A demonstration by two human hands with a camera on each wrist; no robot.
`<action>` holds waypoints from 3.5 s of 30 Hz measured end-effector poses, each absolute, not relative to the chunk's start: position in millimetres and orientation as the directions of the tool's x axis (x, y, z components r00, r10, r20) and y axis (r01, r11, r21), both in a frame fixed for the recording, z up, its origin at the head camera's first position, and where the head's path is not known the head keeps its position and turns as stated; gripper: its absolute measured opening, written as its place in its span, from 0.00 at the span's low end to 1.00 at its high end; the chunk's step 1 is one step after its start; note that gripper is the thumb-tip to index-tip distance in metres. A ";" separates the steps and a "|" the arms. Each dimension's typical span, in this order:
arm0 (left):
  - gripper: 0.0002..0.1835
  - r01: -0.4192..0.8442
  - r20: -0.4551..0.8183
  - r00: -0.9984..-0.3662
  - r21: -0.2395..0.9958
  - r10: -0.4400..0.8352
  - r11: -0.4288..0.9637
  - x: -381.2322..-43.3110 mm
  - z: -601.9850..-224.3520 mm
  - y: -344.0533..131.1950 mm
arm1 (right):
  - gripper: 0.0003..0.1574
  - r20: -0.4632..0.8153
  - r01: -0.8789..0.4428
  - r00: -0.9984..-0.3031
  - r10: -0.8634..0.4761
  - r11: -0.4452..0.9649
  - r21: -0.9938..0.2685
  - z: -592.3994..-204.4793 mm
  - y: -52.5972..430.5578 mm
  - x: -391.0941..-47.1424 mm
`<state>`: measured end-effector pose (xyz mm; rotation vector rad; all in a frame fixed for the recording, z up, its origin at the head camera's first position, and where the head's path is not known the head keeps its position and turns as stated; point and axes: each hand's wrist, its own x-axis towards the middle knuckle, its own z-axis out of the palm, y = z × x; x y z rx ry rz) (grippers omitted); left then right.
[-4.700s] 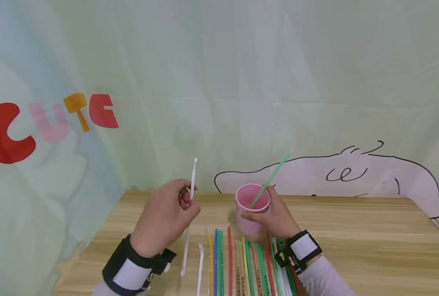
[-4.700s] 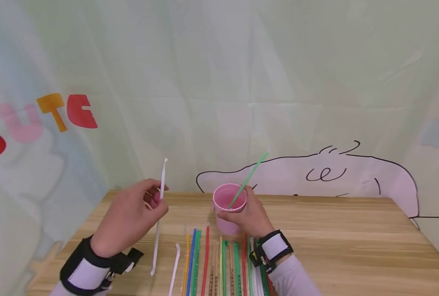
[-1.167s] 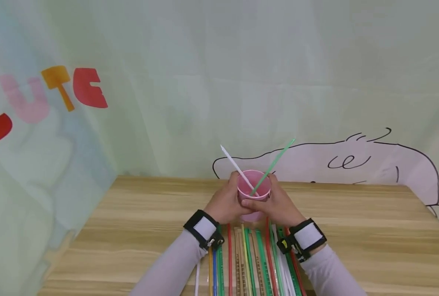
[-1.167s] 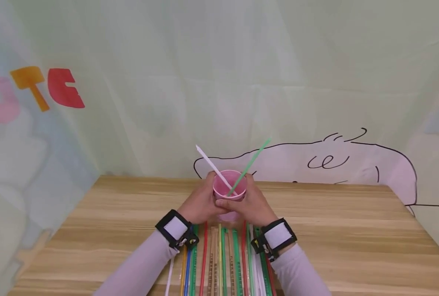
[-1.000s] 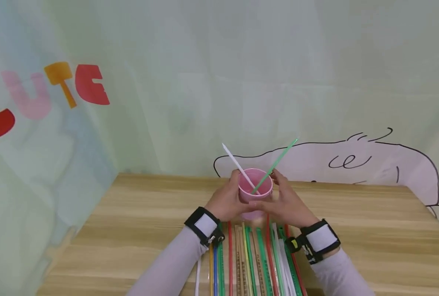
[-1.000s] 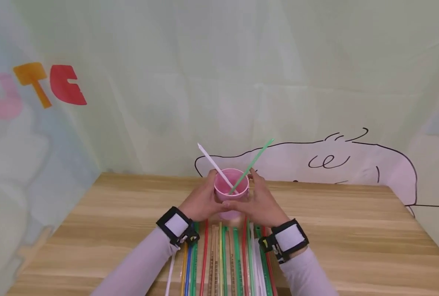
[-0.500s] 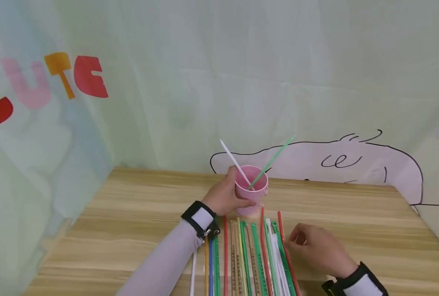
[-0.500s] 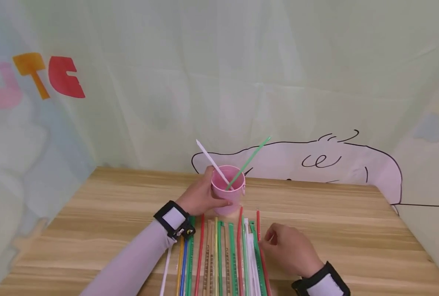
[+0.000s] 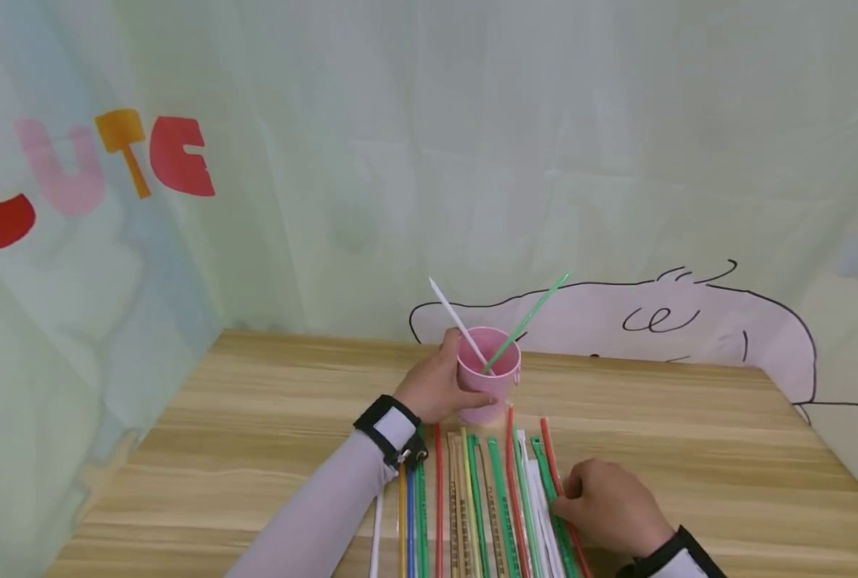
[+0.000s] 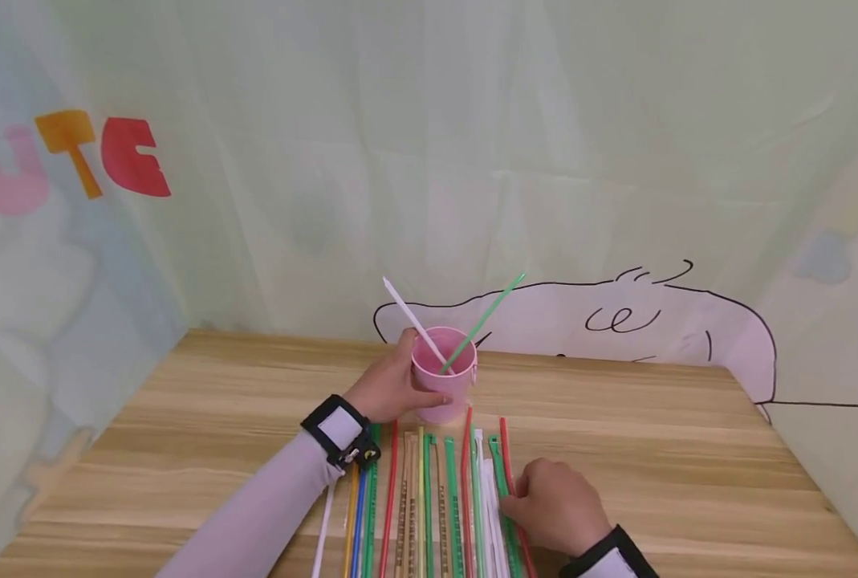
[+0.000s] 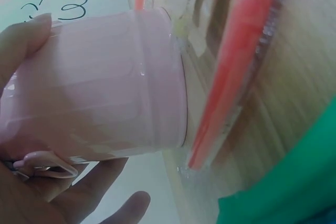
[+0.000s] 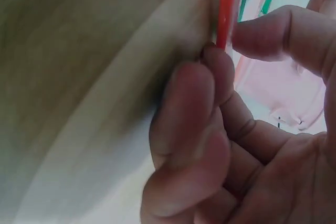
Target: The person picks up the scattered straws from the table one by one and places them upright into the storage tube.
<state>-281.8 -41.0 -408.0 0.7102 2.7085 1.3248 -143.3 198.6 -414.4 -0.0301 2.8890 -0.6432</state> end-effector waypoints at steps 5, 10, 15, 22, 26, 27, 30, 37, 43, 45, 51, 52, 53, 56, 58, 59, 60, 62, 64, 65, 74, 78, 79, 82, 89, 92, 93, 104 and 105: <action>0.50 0.387 0.159 -0.890 0.758 0.427 0.524 -281.8 -409.9 -37.7 | 0.09 -0.150 0.015 -0.986 -0.078 0.844 -0.536 -397.8 221.5 -146.7; 0.49 0.399 0.167 -0.884 0.754 0.436 0.521 -282.7 -411.2 -36.4 | 0.06 -0.073 -0.009 -0.994 -0.087 0.701 -0.714 -356.4 243.7 -152.3; 0.50 0.399 0.168 -0.884 0.755 0.435 0.520 -285.5 -411.7 -38.0 | 0.10 0.158 -0.153 -0.986 -0.051 0.653 -0.742 -307.2 245.6 -160.5; 0.50 0.382 0.156 -0.892 0.762 0.424 0.523 -287.6 -414.4 -42.2 | 0.16 0.414 -0.290 -0.902 0.119 0.543 -0.788 -271.3 221.8 -187.4; 0.50 0.388 0.163 -0.889 0.766 0.428 0.513 -288.3 -417.6 -42.5 | 0.18 0.408 -0.286 -0.904 0.130 0.527 -0.800 -273.2 206.7 -207.6; 0.50 0.392 0.168 -0.888 0.765 0.428 0.511 -288.4 -418.4 -42.3 | 0.18 0.403 -0.285 -0.907 0.123 0.527 -0.801 -275.5 203.6 -212.3; 0.49 0.405 0.184 -0.883 0.765 0.432 0.501 -288.2 -420.4 -41.3 | 0.18 0.379 -0.277 -0.920 0.100 0.520 -0.808 -283.9 195.1 -224.1; 0.49 0.406 0.184 -0.883 0.761 0.433 0.506 -286.1 -418.3 -40.5 | 0.17 0.335 -0.253 -0.940 0.062 0.530 -0.809 -305.9 180.8 -241.3; 0.49 0.408 0.182 -0.882 0.756 0.435 0.512 -286.0 -416.0 -42.7 | 0.12 0.299 -0.216 -0.953 0.057 0.566 -0.796 -327.3 168.2 -250.6; 0.49 0.409 0.182 -0.881 0.757 0.436 0.510 -286.4 -416.2 -43.7 | 0.11 0.291 -0.213 -0.956 0.048 0.570 -0.794 -333.9 163.4 -253.1; 0.49 0.425 0.199 -0.875 0.752 0.442 0.503 -287.5 -417.7 -45.3 | 0.15 0.306 -0.218 -0.952 0.019 0.661 -0.719 -347.6 156.9 -257.4; 0.49 0.430 0.203 -0.873 0.750 0.444 0.503 -287.4 -417.8 -45.6 | 0.17 0.304 -0.210 -0.952 0.021 0.679 -0.704 -349.3 157.3 -257.2; 0.49 0.435 0.206 -0.871 0.747 0.447 0.503 -287.3 -417.6 -45.6 | 0.19 0.299 -0.200 -0.954 0.024 0.691 -0.694 -351.1 158.1 -257.0; 0.49 0.441 0.210 -0.867 0.744 0.452 0.502 -286.5 -416.6 -46.2 | 0.25 0.264 -0.164 -0.964 0.038 0.697 -0.698 -355.9 161.0 -255.7; 0.49 0.440 0.206 -0.867 0.743 0.453 0.504 -286.0 -415.9 -46.4 | 0.27 0.246 -0.144 -0.968 0.049 0.695 -0.705 -358.3 162.7 -254.5; 0.49 0.440 0.206 -0.868 0.743 0.453 0.505 -285.7 -415.6 -46.5 | 0.28 0.237 -0.136 -0.970 0.052 0.692 -0.709 -359.2 163.3 -253.9; 0.49 0.439 0.206 -0.868 0.742 0.451 0.506 -285.5 -415.2 -46.7 | 0.29 0.229 -0.129 -0.972 0.054 0.691 -0.711 -360.0 163.7 -253.3; 0.49 0.440 0.207 -0.869 0.740 0.450 0.509 -285.4 -414.6 -46.5 | 0.31 0.216 -0.119 -0.975 0.054 0.693 -0.711 -361.8 165.2 -252.3; 0.48 0.438 0.206 -0.871 0.738 0.447 0.514 -285.0 -414.5 -46.5 | 0.33 0.194 -0.109 -0.980 0.049 0.684 -0.721 -363.7 166.7 -251.1; 0.48 0.435 0.204 -0.872 0.738 0.445 0.515 -284.7 -414.5 -46.5 | 0.33 0.181 -0.102 -0.982 0.046 0.680 -0.726 -364.5 167.3 -250.4; 0.48 0.416 0.183 -0.879 0.746 0.441 0.520 -283.6 -413.3 -46.4 | 0.54 0.050 -0.077 -0.997 -0.061 0.602 -0.795 -375.1 172.8 -247.0; 0.49 0.410 0.176 -0.882 0.746 0.438 0.524 -282.7 -412.9 -47.2 | 0.59 0.039 -0.112 -0.989 -0.143 0.554 -0.825 -383.9 169.4 -247.8; 0.50 0.408 0.174 -0.882 0.746 0.437 0.526 -282.5 -412.8 -47.4 | 0.59 0.041 -0.121 -0.987 -0.158 0.540 -0.833 -386.3 168.3 -248.2; 0.50 0.410 0.173 -0.882 0.741 0.439 0.532 -282.5 -412.4 -47.7 | 0.58 0.058 -0.149 -0.980 -0.191 0.509 -0.848 -392.9 164.5 -250.0; 0.49 0.427 0.186 -0.880 0.713 0.437 0.556 -286.1 -412.5 -47.1 | 0.62 0.112 -0.193 -0.972 -0.207 0.427 -0.884 -402.8 155.8 -257.8; 0.49 0.433 0.188 -0.877 0.711 0.443 0.555 -286.5 -413.1 -46.4 | 0.63 0.128 -0.202 -0.971 -0.202 0.404 -0.892 -404.0 152.1 -260.0; 0.50 0.434 0.188 -0.876 0.712 0.445 0.553 -286.6 -413.4 -46.1 | 0.62 0.136 -0.208 -0.970 -0.204 0.395 -0.895 -404.2 151.0 -260.5; 0.51 0.432 0.184 -0.873 0.721 0.451 0.542 -282.7 -414.6 -48.1 | 0.51 0.187 -0.263 -0.946 -0.265 0.288 -0.921 -414.2 139.5 -267.1; 0.51 0.427 0.179 -0.875 0.723 0.450 0.543 -280.9 -414.8 -48.1 | 0.50 0.184 -0.261 -0.943 -0.276 0.277 -0.925 -415.4 139.2 -265.8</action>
